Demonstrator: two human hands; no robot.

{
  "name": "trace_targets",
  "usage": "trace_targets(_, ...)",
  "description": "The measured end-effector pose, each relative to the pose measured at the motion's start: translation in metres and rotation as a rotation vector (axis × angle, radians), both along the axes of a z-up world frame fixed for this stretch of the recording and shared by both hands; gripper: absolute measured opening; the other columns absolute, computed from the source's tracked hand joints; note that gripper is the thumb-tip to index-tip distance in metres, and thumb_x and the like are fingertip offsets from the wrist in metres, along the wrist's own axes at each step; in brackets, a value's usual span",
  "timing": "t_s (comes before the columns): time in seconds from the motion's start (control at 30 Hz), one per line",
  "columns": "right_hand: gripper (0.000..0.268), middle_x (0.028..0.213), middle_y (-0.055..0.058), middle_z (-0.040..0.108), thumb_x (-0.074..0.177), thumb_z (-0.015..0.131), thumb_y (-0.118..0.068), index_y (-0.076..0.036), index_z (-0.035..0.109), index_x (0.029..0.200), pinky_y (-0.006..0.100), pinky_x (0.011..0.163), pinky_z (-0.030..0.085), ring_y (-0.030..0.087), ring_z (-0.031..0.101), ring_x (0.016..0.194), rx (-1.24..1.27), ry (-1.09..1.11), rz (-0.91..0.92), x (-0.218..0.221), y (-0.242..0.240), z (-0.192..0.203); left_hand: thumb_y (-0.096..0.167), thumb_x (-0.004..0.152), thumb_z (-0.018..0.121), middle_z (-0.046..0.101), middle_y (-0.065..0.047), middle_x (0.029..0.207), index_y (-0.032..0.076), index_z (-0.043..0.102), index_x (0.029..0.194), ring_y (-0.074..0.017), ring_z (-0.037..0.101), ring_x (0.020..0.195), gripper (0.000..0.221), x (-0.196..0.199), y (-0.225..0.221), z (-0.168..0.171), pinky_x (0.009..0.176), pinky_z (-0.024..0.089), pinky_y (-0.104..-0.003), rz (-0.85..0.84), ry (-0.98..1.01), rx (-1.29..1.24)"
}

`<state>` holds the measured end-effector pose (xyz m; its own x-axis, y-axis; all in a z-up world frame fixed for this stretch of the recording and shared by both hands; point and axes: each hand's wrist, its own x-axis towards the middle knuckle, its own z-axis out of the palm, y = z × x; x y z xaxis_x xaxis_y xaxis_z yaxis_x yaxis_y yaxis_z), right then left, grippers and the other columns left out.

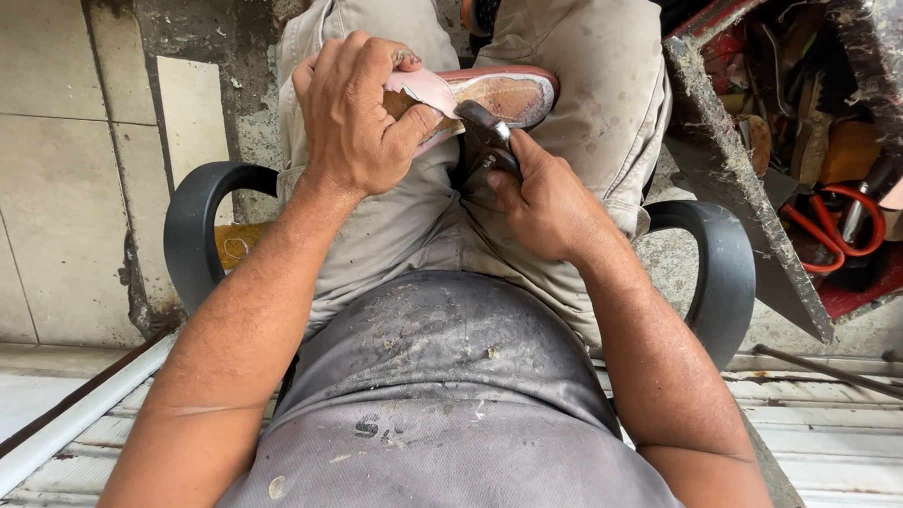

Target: Repairing a sandal by stretching the leather upper over a wooden last using pliers

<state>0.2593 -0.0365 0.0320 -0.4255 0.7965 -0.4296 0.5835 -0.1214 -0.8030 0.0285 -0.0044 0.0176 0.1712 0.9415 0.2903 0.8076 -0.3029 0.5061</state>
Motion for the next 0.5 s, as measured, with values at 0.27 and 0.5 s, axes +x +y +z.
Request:
trace_targets(0.27, 0.006, 0.082, 0.004, 0.068, 0.1, 0.053, -0.015, -0.012, 0.051, 0.104, 0.038, 0.072, 0.046, 0.023, 0.06, 0.075, -0.063, -0.042, -0.053, 0.006, 0.001, 0.021, 0.05, 0.085, 0.072, 0.058, -0.002, 0.092, 0.013, 0.064, 0.098, -0.0289, 0.054, 0.087, 0.04, 0.001, 0.001, -0.003, 0.079, 0.033, -0.045, 0.008, 0.017, 0.082)
trace_targets(0.5, 0.005, 0.08, 0.003, 0.067, 0.1, 0.053, -0.014, -0.011, 0.051, 0.103, 0.039, 0.072, 0.045, 0.025, 0.059, 0.073, -0.057, -0.039, -0.045, 0.002, -0.002, 0.006, 0.034, 0.081, 0.067, 0.057, -0.003, 0.091, 0.013, 0.062, 0.097, -0.0284, 0.053, 0.086, 0.027, 0.002, 0.002, 0.0, 0.08, 0.033, -0.044, 0.015, -0.008, 0.1)
